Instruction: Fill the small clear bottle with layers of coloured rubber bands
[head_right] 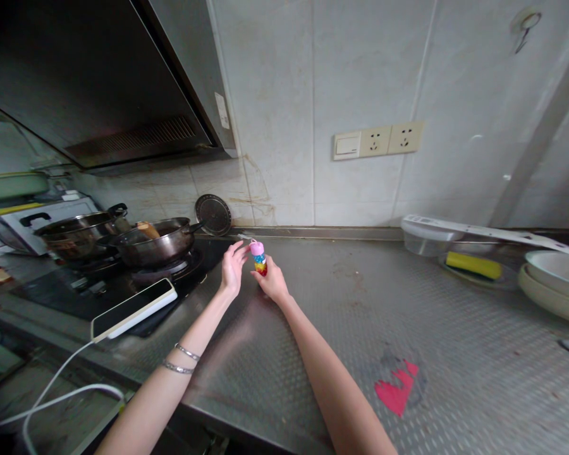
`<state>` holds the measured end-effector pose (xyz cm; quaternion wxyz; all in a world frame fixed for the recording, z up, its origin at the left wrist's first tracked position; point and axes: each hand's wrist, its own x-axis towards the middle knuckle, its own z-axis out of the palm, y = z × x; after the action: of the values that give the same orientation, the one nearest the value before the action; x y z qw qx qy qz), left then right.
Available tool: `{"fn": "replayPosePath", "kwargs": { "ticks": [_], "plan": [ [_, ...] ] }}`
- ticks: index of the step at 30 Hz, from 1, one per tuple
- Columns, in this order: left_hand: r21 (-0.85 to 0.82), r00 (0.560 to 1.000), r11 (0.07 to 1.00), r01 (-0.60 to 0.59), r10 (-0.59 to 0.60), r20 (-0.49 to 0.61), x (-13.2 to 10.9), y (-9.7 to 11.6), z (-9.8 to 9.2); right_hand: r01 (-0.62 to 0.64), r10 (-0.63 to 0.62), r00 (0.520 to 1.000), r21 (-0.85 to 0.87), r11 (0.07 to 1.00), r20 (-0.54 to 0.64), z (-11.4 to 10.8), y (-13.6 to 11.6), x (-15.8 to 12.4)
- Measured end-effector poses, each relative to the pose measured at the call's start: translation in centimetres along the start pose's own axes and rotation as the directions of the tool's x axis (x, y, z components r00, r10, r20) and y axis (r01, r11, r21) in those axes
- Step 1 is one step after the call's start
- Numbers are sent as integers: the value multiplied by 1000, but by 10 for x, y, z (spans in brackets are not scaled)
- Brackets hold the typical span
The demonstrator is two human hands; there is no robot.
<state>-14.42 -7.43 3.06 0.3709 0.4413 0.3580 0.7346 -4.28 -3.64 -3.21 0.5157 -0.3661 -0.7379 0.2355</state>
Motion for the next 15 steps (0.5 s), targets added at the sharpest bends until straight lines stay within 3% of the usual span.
{"fn": "replayPosePath", "kwargs": {
  "ticks": [4, 9, 15],
  "plan": [
    [22, 999, 1000, -19, 19, -34, 5, -4, -4, -11, 11, 1000, 5, 1000, 1, 0, 0, 0],
    [9, 996, 1000, 15, -16, 89, 14, -14, -4, 21, -21, 1000, 17, 1000, 6, -2, -2, -1],
    [70, 985, 995, 74, -84, 150, 21, -10, 1, 14, -14, 1000, 7, 1000, 1, -1, -3, 0]
  ]
}}
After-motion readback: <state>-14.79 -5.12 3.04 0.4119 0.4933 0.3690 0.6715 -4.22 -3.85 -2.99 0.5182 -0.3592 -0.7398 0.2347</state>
